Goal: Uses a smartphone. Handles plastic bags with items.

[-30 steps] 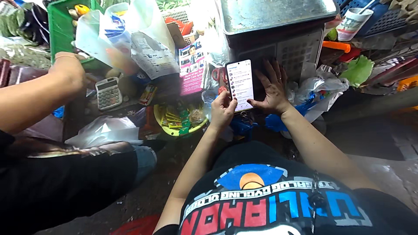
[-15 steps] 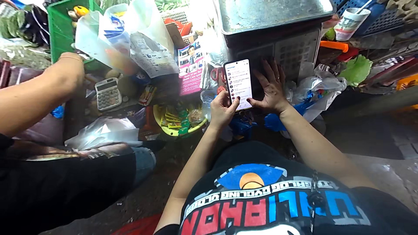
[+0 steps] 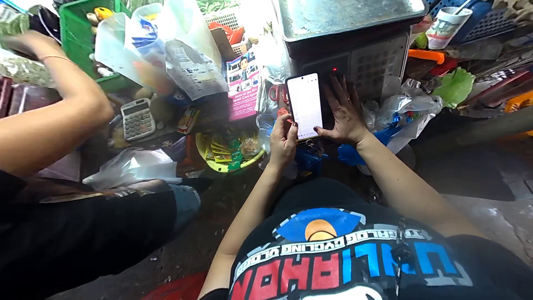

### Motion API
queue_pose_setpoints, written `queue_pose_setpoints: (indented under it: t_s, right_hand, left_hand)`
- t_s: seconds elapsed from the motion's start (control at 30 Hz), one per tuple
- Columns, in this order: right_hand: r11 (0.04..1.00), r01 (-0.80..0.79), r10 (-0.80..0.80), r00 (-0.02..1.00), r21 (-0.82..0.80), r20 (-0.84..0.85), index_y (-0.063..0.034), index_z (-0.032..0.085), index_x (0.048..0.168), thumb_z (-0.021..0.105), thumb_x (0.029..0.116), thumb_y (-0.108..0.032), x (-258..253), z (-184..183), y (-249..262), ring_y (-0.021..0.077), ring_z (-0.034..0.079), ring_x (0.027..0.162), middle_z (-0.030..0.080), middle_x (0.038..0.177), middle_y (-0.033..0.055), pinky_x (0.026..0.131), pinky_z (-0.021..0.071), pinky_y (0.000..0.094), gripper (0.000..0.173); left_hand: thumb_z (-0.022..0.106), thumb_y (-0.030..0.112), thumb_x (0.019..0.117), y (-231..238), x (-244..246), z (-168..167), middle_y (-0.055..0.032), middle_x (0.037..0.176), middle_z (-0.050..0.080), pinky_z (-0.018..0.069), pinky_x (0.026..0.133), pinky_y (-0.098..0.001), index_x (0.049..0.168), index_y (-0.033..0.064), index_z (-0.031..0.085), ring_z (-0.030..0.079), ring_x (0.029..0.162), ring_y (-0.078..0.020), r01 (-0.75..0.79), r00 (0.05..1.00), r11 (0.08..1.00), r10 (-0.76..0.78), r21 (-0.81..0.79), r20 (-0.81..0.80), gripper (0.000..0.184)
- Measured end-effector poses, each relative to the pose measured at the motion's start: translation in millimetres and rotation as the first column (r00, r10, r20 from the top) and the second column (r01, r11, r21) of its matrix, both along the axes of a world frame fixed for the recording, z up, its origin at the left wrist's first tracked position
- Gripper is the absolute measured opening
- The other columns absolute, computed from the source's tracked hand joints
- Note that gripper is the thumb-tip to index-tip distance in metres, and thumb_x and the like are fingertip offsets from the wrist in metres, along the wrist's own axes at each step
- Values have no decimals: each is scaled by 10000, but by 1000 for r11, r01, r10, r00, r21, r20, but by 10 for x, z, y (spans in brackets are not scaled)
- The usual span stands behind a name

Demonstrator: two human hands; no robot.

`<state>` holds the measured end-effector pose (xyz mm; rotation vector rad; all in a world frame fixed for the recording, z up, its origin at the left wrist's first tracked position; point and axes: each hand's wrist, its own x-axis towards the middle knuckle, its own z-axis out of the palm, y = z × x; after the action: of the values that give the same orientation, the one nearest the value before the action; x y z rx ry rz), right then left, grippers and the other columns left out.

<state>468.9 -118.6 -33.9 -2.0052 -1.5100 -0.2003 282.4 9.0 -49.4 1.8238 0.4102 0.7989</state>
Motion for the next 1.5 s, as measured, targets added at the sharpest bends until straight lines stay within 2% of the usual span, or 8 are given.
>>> queue_pose_setpoints:
  t_s: [0.2, 0.5, 0.77, 0.83, 0.93, 1.03, 1.27, 1.5]
  right_hand:
    - [999, -17, 17, 1000, -35, 23, -56, 242, 1633, 626, 699, -819, -68, -13, -3, 364, 86, 1591, 176, 1708, 175, 1256, 13, 609, 1266]
    - [999, -13, 13, 1000, -50, 3, -91, 262, 1634, 636, 704, -804, -73, -17, -14, 358, 83, 1591, 195, 1708, 152, 1250, 23, 617, 1230]
    - [996, -33, 38, 998, 85, -59, -72, 360, 1596, 583, 805, -761, -106, -44, -44, 373, 162, 1575, 265, 1678, 185, 1253, 61, 615, 1073]
    - [967, 23, 16, 988, 255, -153, -56, 522, 1493, 578, 903, -632, -209, -110, -83, 386, 395, 1440, 463, 1537, 220, 1194, 274, 570, 827]
    - [952, 80, 23, 944, 295, -330, -6, 542, 1436, 554, 1013, -334, -348, -96, -159, 172, 645, 1010, 670, 1149, 141, 903, 550, 340, 536]
    - [974, 11, 96, 885, 227, -456, 3, 455, 1494, 566, 1002, -247, -360, -64, -157, 80, 663, 756, 703, 938, 78, 711, 580, 263, 563]
    - [987, -96, 157, 767, 130, -622, -37, 303, 1586, 752, 847, -216, -316, -11, -135, 66, 712, 907, 734, 1060, 72, 845, 599, 263, 883]
    - [975, -128, 217, 714, 181, -666, -35, 259, 1603, 777, 811, -139, -308, -19, -149, 83, 715, 980, 721, 1137, 84, 883, 605, 259, 952]
  left_hand:
    - [473, 206, 1037, 15, -42, -13, -88, 1061, 565, 514, 684, -268, 1399, 49, 500, 559, 762, -105, -39, 999, 997, 38, -60, -11, 396]
    - [486, 184, 1021, 19, -58, -22, -98, 1112, 537, 504, 670, -257, 1349, 64, 542, 555, 783, -106, -42, 999, 992, 43, -117, 8, 354]
    - [523, 151, 1013, 68, -90, 29, -96, 1085, 586, 538, 778, -274, 1258, 23, 630, 601, 878, -117, 19, 999, 997, -22, -79, -38, 297]
    - [586, 144, 981, 96, -90, 9, -67, 1030, 574, 520, 717, -239, 1240, 24, 641, 573, 806, -90, 42, 999, 996, -45, -79, -27, 290]
    - [663, 129, 934, 100, -89, 11, -39, 986, 567, 473, 654, -207, 1222, 40, 655, 532, 740, -65, 48, 998, 996, -51, -71, -36, 301]
    - [690, 112, 910, 104, -89, 24, -47, 968, 584, 483, 655, -220, 1210, 33, 658, 542, 735, -76, 51, 997, 997, -54, -53, -51, 311]
    - [716, 91, 894, 102, -87, 33, -56, 979, 606, 501, 640, -219, 1207, 22, 642, 557, 714, -73, 77, 996, 994, -80, -76, -36, 329]
    - [732, 91, 872, 103, -91, 28, -53, 985, 605, 490, 633, -209, 1215, 27, 636, 552, 716, -68, 75, 996, 996, -77, -49, -37, 363]
